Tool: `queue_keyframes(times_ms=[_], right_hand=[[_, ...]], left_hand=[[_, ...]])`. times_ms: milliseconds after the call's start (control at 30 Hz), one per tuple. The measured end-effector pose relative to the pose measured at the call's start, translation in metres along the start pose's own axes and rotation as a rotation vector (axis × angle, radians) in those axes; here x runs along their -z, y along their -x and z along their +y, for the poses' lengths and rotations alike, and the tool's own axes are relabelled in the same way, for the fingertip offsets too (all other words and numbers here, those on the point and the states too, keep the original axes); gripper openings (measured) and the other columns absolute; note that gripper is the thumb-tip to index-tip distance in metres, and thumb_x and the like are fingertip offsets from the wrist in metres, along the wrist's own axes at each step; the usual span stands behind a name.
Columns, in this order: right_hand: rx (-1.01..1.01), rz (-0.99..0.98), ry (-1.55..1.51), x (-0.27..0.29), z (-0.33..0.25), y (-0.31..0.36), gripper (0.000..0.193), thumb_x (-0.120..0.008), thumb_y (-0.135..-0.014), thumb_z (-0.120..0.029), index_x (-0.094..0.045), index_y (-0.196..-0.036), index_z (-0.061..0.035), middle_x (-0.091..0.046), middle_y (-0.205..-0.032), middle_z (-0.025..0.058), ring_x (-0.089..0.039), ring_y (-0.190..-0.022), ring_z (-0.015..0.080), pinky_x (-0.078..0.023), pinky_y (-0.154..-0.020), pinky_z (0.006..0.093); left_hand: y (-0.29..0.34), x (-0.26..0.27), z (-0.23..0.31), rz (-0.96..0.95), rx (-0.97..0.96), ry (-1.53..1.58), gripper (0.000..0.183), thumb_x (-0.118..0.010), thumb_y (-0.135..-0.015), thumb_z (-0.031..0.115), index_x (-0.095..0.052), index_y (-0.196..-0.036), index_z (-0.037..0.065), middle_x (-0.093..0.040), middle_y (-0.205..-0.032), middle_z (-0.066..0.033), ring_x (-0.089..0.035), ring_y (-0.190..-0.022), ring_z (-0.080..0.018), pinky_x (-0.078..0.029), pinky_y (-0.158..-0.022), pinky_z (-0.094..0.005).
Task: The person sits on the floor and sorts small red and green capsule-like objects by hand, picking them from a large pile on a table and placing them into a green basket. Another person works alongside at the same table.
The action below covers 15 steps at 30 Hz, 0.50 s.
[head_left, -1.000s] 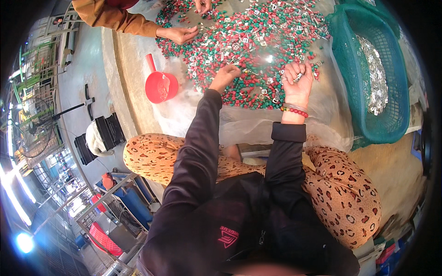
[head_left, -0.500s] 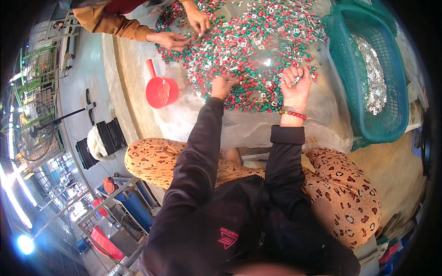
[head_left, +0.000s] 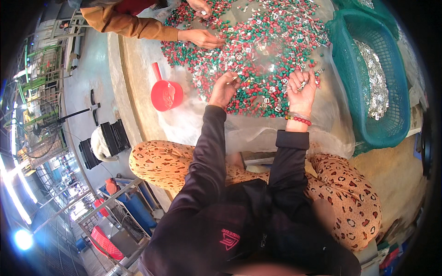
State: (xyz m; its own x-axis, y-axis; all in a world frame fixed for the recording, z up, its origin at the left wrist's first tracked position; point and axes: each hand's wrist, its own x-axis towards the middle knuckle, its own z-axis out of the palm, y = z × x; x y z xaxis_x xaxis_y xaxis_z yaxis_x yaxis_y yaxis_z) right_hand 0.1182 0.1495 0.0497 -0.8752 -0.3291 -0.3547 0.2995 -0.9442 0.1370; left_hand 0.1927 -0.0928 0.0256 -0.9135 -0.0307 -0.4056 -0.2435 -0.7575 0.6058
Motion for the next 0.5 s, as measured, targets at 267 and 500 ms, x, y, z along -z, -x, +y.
queue_keyframes(times_ms=[267, 500], right_hand=[[-0.034, -0.056, 0.073, -0.004, 0.001, -0.002, 0.038, -0.046, -0.093, -0.027, -0.037, -0.060, -0.0096, -0.031, -0.056, 0.0006, -0.029, -0.047, 0.0098, -0.020, -0.033, 0.0221], [-0.003, -0.029, 0.069, 0.001, -0.002, 0.000, 0.038, -0.045, -0.093, -0.030, -0.038, -0.062, -0.0102, -0.033, -0.058, 0.0008, -0.030, -0.047, 0.0102, -0.022, -0.033, 0.0219]], left_hand=[[-0.015, -0.004, -0.010, 0.080, 0.066, -0.090, 0.016, -0.062, -0.073, 0.010, -0.049, -0.065, 0.007, -0.047, -0.075, -0.0011, -0.046, -0.070, -0.0160, -0.040, -0.064, -0.0273], [-0.031, 0.014, -0.051, 0.415, -0.185, -1.922, 0.012, -0.065, -0.078, 0.020, -0.065, -0.085, 0.010, -0.065, -0.079, -0.0115, -0.064, -0.077, -0.0278, -0.049, -0.066, -0.0395]])
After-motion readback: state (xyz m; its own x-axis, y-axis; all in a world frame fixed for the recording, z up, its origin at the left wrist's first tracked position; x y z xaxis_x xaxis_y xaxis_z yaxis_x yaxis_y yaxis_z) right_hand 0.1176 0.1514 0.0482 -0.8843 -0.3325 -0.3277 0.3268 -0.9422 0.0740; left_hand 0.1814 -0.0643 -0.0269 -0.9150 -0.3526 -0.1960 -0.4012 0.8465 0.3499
